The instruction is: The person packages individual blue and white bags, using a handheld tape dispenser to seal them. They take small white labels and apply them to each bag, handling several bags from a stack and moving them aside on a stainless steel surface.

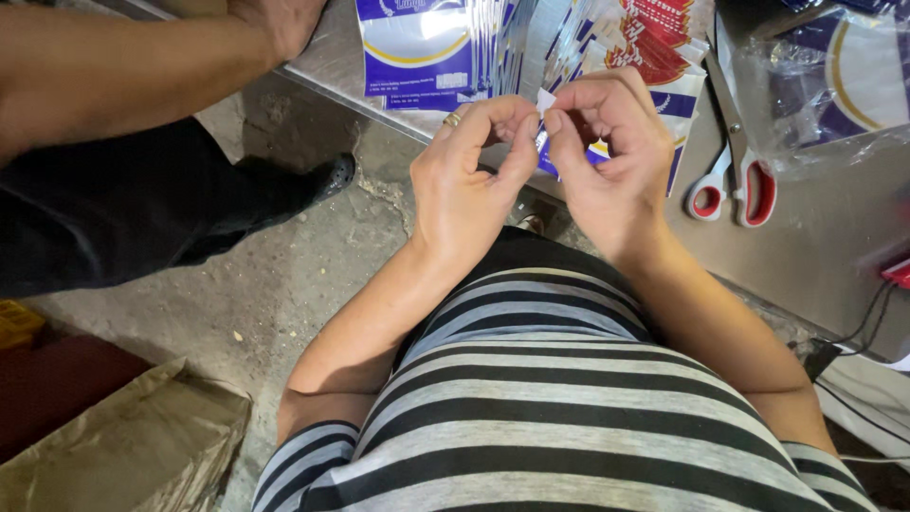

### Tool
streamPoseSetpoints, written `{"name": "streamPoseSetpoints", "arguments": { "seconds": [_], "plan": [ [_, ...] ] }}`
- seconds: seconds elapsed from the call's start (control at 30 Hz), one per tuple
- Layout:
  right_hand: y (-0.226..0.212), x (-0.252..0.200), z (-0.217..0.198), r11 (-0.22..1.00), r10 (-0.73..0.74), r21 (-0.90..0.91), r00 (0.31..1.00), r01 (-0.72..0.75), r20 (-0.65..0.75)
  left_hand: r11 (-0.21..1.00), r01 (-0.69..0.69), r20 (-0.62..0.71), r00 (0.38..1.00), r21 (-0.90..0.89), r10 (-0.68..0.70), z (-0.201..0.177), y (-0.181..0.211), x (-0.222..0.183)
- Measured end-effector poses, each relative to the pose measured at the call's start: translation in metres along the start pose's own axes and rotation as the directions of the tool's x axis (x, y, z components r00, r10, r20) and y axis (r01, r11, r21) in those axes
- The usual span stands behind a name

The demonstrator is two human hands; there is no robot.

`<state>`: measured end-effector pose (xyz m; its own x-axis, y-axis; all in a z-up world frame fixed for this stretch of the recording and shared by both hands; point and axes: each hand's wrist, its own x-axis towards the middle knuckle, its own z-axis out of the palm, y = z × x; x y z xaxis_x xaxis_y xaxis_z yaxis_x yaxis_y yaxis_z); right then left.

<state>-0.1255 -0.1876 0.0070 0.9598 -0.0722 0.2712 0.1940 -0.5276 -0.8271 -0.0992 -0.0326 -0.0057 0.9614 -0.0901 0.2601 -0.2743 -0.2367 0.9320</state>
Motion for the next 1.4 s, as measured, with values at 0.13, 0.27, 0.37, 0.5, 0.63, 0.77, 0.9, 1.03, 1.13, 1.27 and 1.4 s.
{"name": "streamPoseSetpoints", "arguments": {
  "seconds": [0.13, 0.27, 0.37, 0.5, 0.63, 0.77, 0.9, 1.03, 1.13, 1.27, 1.4],
  "plan": [
    [0.000, 0.004, -0.009, 0.986, 0.104, 0.120, 0.991, -0.113, 0.079, 0.988, 0.098, 0.061, 0.994, -0.120, -0.091, -0.001, 0.000, -0.004],
    [0.005, 0.006, -0.021, 0.865, 0.335, 0.298, 0.906, -0.405, 0.260, 0.948, 0.219, 0.144, 0.971, -0.231, -0.189, -0.002, 0.002, -0.007],
    [0.005, 0.002, -0.026, 0.882, 0.320, 0.264, 0.908, -0.390, 0.269, 0.908, 0.313, 0.188, 0.945, -0.280, -0.268, -0.002, 0.004, -0.009],
    [0.004, -0.005, -0.024, 0.974, 0.104, 0.186, 0.983, -0.131, 0.153, 0.961, 0.190, 0.130, 0.977, -0.200, -0.166, -0.001, 0.008, -0.012],
    [0.003, -0.009, -0.024, 0.997, 0.054, 0.047, 0.993, -0.058, 0.101, 0.963, 0.185, 0.144, 0.977, -0.197, -0.159, -0.001, 0.010, -0.014],
    [0.006, -0.010, -0.021, 0.991, 0.065, 0.114, 0.995, -0.073, 0.077, 0.942, 0.224, 0.157, 0.969, -0.249, -0.189, 0.003, 0.006, -0.017],
    [0.006, -0.013, -0.014, 0.991, 0.099, 0.092, 0.995, -0.097, -0.012, 0.900, 0.218, 0.140, 0.974, -0.377, -0.177, 0.011, 0.002, -0.022],
    [0.005, -0.015, -0.012, 0.984, 0.102, 0.148, 0.995, -0.101, 0.003, 0.881, 0.213, 0.106, 0.977, -0.422, -0.186, 0.014, -0.007, -0.022],
    [0.004, -0.014, -0.014, 0.975, 0.125, 0.183, 0.992, -0.127, 0.026, 0.899, 0.228, 0.088, 0.974, -0.375, -0.210, 0.013, -0.008, -0.023],
    [0.005, -0.011, -0.015, 0.983, 0.120, 0.128, 0.990, -0.128, 0.067, 0.999, 0.011, -0.023, 1.000, -0.044, -0.012, 0.013, -0.004, -0.021],
    [0.007, -0.008, -0.018, 0.995, 0.086, 0.044, 0.990, -0.092, 0.110, 0.995, -0.096, 0.006, 0.995, 0.041, 0.096, 0.009, -0.003, -0.019]
  ]
}}
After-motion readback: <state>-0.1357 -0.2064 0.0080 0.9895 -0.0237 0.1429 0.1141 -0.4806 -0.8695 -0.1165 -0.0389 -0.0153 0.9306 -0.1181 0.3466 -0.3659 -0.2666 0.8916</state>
